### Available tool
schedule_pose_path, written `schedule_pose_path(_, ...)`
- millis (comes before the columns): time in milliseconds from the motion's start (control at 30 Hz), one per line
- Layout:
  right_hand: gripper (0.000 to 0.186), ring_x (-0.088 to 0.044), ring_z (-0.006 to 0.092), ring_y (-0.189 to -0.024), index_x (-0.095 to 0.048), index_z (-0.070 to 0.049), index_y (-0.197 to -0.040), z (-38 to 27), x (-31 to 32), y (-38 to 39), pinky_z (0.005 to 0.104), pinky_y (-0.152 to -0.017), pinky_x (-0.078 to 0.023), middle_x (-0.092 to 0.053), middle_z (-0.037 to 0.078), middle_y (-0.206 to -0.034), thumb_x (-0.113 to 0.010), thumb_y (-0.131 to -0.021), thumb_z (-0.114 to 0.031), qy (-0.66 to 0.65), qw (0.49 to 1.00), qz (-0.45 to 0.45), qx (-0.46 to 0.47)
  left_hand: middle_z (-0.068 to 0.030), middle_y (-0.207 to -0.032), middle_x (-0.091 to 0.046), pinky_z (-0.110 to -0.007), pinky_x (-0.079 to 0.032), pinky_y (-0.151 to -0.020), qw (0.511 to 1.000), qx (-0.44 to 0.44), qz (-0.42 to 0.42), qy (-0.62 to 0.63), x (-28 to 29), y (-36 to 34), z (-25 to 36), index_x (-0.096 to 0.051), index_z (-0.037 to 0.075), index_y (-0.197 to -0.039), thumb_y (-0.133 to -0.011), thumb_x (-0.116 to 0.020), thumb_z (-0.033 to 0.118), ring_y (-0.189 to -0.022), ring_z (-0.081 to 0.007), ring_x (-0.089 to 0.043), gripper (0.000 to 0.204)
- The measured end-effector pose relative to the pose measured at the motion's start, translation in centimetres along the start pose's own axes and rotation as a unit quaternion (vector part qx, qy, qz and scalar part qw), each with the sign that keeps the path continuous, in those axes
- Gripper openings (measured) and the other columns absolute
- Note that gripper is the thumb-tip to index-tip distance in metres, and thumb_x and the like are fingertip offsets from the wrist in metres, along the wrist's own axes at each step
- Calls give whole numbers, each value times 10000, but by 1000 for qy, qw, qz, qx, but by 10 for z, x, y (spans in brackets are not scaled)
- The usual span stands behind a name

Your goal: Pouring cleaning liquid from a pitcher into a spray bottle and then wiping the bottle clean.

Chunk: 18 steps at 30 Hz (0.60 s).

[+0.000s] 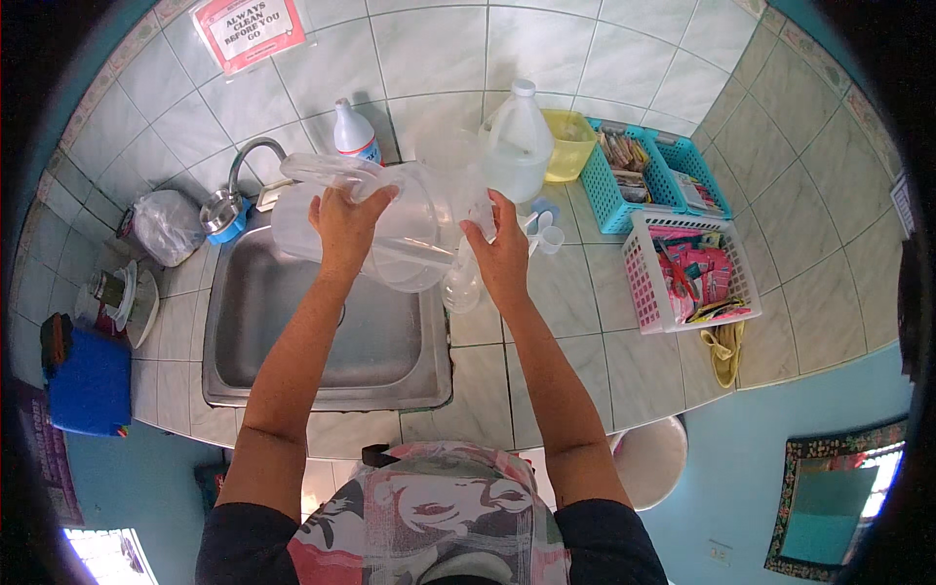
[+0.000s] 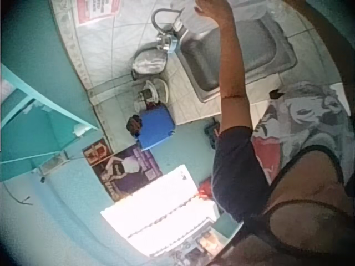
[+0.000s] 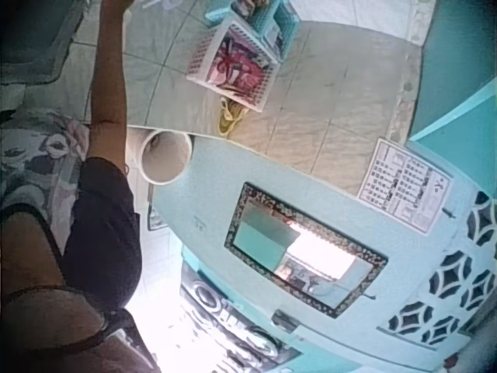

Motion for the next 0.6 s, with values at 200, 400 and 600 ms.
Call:
schedule_pose_path(200,494,-573,255,-944,-434,-61,-1162,1,-4,0,324,-858,-429,-585,169,-1004,-682,-738,-116,-36,998,-24,-53,-92,-883,-600,-435,-152,-984,1000,-11,5,-14,0,-2,-7,-616,48,-916,-678,-645,425,-943,-246,-517,447)
schedule_pose_path(400,486,-576,272,-933,-436,-58,-1158,7,-4,0,335,-829,-439,-581,171,-1005,-679,-741,-114,-19,997,-32,-69,-110,-828,-613,-329,-384,-828,997,19,17,67,6,3,2,-612,0,-904,-670,-676,302,-817,-209,-561,387)
schedule_pose_path(600,507,-547,331,-981,-404,-60,-1195,8,-8,4,375,-823,-429,-550,193,-1068,-645,-764,-175,-70,997,-26,-28,-110,-948,-580,-338,-425,-778,977,143,-23,156,0,0,-65,-585,-4,-991,-682,-660,316,-868,-211,-547,452)
Point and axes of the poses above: each hand's wrist, its own y-axis away from the middle knuckle, its own x-axis out of the back of the hand, z = x × y, the point moved 10 cm from there along -y, towards the middle knuckle
